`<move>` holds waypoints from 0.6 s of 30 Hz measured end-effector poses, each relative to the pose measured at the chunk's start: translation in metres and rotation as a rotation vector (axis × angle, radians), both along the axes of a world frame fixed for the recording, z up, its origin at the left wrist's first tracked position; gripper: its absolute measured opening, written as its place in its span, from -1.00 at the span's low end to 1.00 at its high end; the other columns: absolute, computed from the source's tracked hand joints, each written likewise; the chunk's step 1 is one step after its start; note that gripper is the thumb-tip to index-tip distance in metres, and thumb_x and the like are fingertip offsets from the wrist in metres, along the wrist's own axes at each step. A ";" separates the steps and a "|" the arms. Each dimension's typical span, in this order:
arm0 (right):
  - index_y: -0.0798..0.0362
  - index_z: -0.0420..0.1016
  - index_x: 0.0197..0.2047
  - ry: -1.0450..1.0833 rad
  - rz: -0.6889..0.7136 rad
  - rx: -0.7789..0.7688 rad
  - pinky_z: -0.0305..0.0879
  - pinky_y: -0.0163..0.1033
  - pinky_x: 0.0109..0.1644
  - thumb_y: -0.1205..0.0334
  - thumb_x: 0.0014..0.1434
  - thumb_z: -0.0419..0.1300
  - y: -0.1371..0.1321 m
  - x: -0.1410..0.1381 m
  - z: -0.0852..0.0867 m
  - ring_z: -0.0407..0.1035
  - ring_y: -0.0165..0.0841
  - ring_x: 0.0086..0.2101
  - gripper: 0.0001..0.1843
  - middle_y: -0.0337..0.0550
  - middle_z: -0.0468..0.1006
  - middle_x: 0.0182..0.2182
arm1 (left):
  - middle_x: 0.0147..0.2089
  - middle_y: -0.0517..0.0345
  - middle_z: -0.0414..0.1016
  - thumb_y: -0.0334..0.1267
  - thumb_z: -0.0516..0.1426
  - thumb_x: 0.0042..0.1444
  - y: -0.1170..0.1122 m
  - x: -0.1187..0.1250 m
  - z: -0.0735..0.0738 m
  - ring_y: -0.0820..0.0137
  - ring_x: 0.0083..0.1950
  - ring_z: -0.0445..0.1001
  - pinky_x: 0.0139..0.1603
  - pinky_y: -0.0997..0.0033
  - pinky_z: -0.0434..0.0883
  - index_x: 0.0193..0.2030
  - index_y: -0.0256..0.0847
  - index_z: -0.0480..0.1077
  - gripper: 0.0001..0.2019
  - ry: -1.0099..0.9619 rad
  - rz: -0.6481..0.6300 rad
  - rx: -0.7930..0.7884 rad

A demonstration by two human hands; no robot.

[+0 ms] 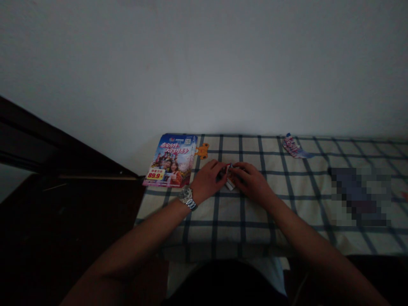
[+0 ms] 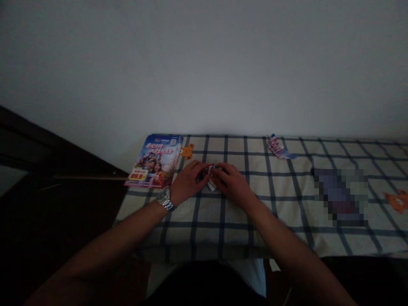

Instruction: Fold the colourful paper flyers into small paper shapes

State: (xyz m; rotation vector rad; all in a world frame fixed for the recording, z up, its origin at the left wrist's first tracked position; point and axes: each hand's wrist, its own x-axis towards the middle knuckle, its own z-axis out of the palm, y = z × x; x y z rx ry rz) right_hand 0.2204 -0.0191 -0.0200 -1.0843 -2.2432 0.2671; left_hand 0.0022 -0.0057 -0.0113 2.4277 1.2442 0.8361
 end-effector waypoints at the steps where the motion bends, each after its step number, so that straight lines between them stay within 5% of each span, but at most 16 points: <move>1: -0.10 0.44 0.21 0.002 0.002 -0.004 0.46 0.07 0.14 0.23 0.39 0.14 0.000 0.000 0.001 0.43 -0.12 0.05 -0.66 0.02 0.49 0.12 | -0.06 0.05 0.43 -0.28 0.15 0.32 0.000 0.000 0.000 0.26 -0.01 0.46 0.03 0.24 0.49 0.14 -0.17 0.38 -0.73 0.000 -0.004 0.002; 18: -0.06 0.44 0.15 0.053 -0.020 -0.035 0.49 0.04 0.12 0.24 0.35 0.19 -0.001 -0.003 0.004 0.45 -0.14 0.04 -0.69 0.03 0.49 0.07 | -0.07 0.07 0.44 -0.28 0.13 0.33 -0.001 0.001 0.002 0.28 -0.04 0.47 -0.01 0.26 0.48 0.11 -0.15 0.39 -0.77 0.027 0.028 0.011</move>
